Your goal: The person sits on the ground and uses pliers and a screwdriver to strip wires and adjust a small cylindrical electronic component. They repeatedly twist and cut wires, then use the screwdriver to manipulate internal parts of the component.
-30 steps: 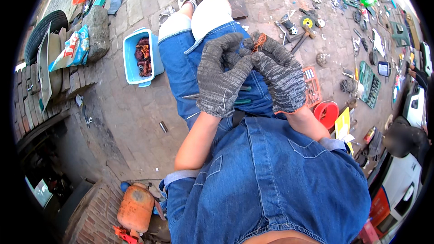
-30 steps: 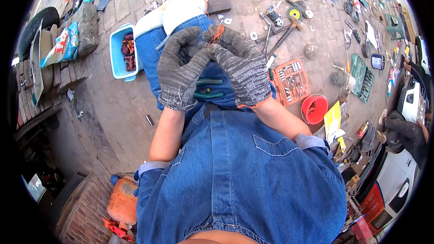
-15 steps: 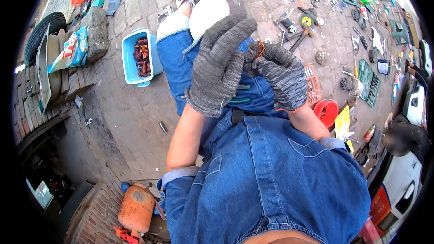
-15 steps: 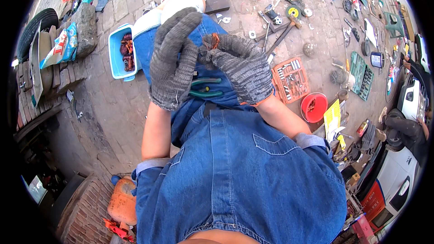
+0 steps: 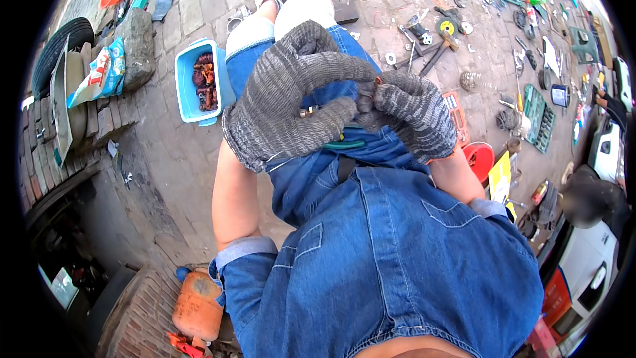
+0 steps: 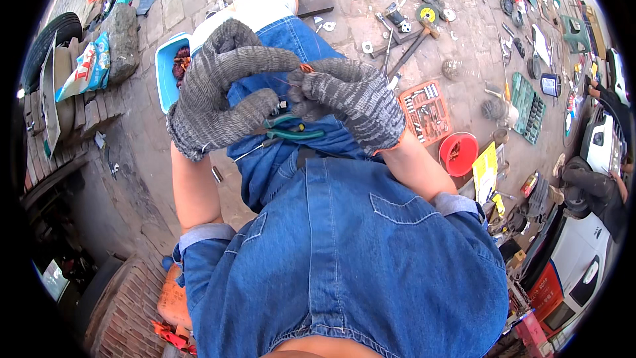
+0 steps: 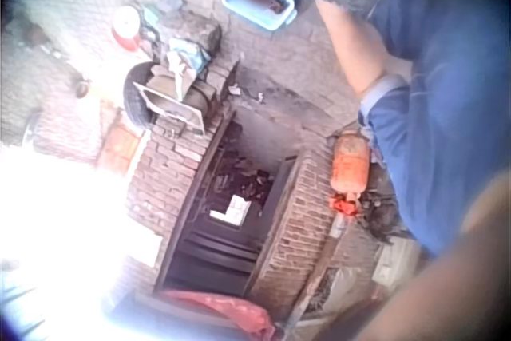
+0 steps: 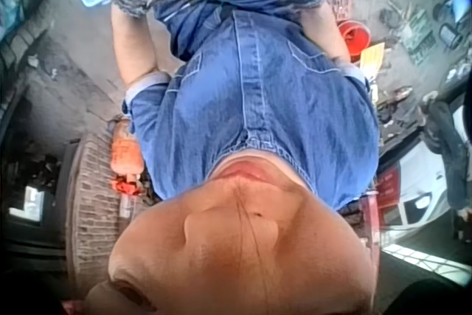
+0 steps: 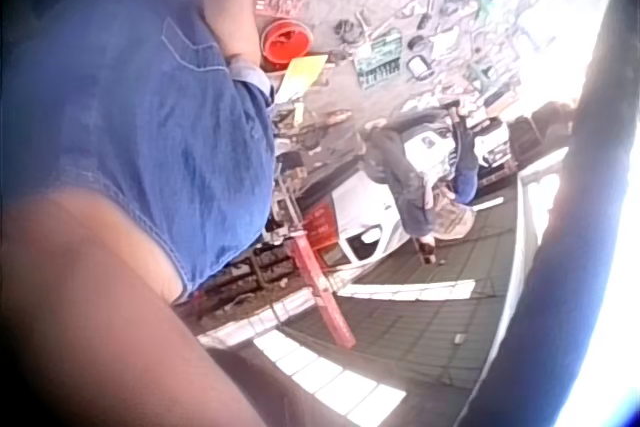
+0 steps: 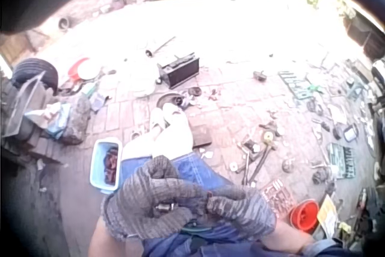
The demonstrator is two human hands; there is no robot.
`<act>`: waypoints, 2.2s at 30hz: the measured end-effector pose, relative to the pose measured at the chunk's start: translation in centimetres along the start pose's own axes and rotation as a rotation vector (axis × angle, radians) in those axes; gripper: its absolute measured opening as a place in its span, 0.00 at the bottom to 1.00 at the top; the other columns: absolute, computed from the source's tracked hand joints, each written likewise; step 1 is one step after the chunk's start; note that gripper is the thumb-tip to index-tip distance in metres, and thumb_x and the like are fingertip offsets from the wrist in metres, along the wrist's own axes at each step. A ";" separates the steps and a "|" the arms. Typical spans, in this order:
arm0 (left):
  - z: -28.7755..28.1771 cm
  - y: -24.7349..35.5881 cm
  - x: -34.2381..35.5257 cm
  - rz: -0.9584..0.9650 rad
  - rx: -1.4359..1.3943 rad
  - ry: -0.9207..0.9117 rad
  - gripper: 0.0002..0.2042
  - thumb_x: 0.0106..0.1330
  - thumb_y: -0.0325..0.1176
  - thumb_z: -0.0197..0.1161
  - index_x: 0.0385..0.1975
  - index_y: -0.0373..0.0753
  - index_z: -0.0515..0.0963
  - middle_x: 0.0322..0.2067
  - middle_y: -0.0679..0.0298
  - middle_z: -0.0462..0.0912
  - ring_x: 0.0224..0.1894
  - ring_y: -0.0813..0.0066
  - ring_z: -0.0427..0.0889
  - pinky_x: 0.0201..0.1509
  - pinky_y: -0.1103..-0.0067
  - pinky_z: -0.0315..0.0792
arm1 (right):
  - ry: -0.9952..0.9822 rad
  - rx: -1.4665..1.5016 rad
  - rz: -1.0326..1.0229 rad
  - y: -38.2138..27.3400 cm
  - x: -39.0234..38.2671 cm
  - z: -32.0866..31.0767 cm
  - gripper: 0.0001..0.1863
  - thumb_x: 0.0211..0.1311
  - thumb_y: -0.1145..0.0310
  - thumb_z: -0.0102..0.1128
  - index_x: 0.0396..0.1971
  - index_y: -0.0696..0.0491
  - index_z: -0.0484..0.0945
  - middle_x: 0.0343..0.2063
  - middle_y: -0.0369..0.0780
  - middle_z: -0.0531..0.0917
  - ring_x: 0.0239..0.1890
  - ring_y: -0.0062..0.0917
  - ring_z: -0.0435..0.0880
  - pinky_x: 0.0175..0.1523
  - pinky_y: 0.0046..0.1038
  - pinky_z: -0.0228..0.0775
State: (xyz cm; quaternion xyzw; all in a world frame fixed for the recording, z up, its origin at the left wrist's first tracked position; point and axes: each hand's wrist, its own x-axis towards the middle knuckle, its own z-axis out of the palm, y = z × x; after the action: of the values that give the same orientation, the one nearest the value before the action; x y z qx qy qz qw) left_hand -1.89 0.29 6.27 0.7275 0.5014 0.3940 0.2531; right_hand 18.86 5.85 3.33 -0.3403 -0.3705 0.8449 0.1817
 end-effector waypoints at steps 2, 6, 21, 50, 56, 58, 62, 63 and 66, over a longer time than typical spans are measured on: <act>0.0 -0.2 0.6 0.064 0.078 0.022 0.15 0.47 0.31 0.67 0.37 0.42 0.82 0.25 0.65 0.71 0.29 0.73 0.69 0.33 0.76 0.66 | -0.054 0.103 0.045 -0.1 0.1 0.1 0.16 0.59 0.68 0.56 0.43 0.63 0.75 0.38 0.47 0.80 0.38 0.30 0.82 0.45 0.29 0.76; -0.5 -0.5 0.7 0.042 0.108 -0.046 0.12 0.46 0.34 0.67 0.32 0.44 0.82 0.26 0.63 0.74 0.32 0.65 0.73 0.41 0.72 0.66 | -0.195 0.321 0.133 0.5 0.2 -0.3 0.20 0.61 0.64 0.54 0.46 0.63 0.72 0.42 0.49 0.78 0.42 0.35 0.81 0.48 0.32 0.75; -0.6 -2.6 1.2 0.154 0.070 -0.054 0.11 0.46 0.32 0.67 0.30 0.39 0.83 0.21 0.66 0.69 0.28 0.72 0.67 0.33 0.76 0.65 | -0.156 0.192 0.214 -0.1 -0.2 -0.2 0.21 0.55 0.64 0.62 0.44 0.62 0.73 0.36 0.47 0.80 0.35 0.33 0.82 0.36 0.32 0.79; 6.5 2.3 -2.8 -0.655 -0.580 0.472 0.11 0.50 0.29 0.69 0.34 0.36 0.80 0.27 0.67 0.80 0.22 0.85 0.73 0.25 0.87 0.69 | 0.205 0.197 0.014 1.0 -0.3 1.1 0.15 0.61 0.61 0.56 0.40 0.56 0.71 0.27 0.34 0.73 0.26 0.16 0.69 0.31 0.17 0.62; 5.5 2.0 -2.9 -0.825 -1.030 0.261 0.10 0.54 0.32 0.66 0.34 0.35 0.79 0.25 0.67 0.81 0.22 0.86 0.73 0.25 0.89 0.68 | -0.048 -0.197 -0.134 2.1 -0.4 -1.5 0.18 0.60 0.57 0.56 0.41 0.56 0.71 0.27 0.34 0.73 0.28 0.16 0.69 0.31 0.17 0.62; 5.6 1.5 -3.0 -0.802 -1.079 0.212 0.10 0.56 0.33 0.65 0.34 0.35 0.79 0.25 0.67 0.81 0.22 0.87 0.73 0.25 0.89 0.67 | 0.000 -0.194 -0.094 2.3 -0.6 -1.5 0.17 0.61 0.56 0.56 0.38 0.55 0.71 0.26 0.34 0.73 0.27 0.16 0.68 0.31 0.17 0.61; 5.5 0.6 -2.7 -0.784 -1.201 0.203 0.12 0.58 0.35 0.62 0.36 0.34 0.78 0.27 0.65 0.81 0.22 0.84 0.73 0.25 0.87 0.67 | -0.168 0.235 -0.020 3.2 -0.1 -3.0 0.17 0.61 0.64 0.55 0.48 0.55 0.70 0.36 0.35 0.77 0.37 0.19 0.76 0.41 0.21 0.71; 5.6 0.4 -2.5 -0.771 -1.204 0.237 0.12 0.58 0.36 0.62 0.36 0.33 0.78 0.28 0.64 0.80 0.22 0.83 0.73 0.25 0.87 0.68 | -0.223 0.373 -0.021 3.1 0.3 -2.7 0.16 0.61 0.64 0.55 0.46 0.55 0.70 0.35 0.35 0.76 0.36 0.19 0.76 0.41 0.22 0.71; 6.2 0.0 -2.8 -0.708 -1.238 0.442 0.13 0.59 0.38 0.61 0.36 0.33 0.78 0.29 0.63 0.80 0.23 0.82 0.74 0.25 0.86 0.69 | -0.183 0.562 -0.010 2.7 0.8 -1.9 0.10 0.61 0.64 0.55 0.40 0.52 0.71 0.29 0.33 0.75 0.33 0.20 0.75 0.40 0.25 0.72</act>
State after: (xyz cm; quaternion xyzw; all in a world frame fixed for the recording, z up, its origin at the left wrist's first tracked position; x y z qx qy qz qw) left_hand 2.72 -2.14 1.90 0.1512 0.4314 0.6362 0.6215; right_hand 19.48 5.47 0.07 -0.1973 -0.1384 0.9406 0.2389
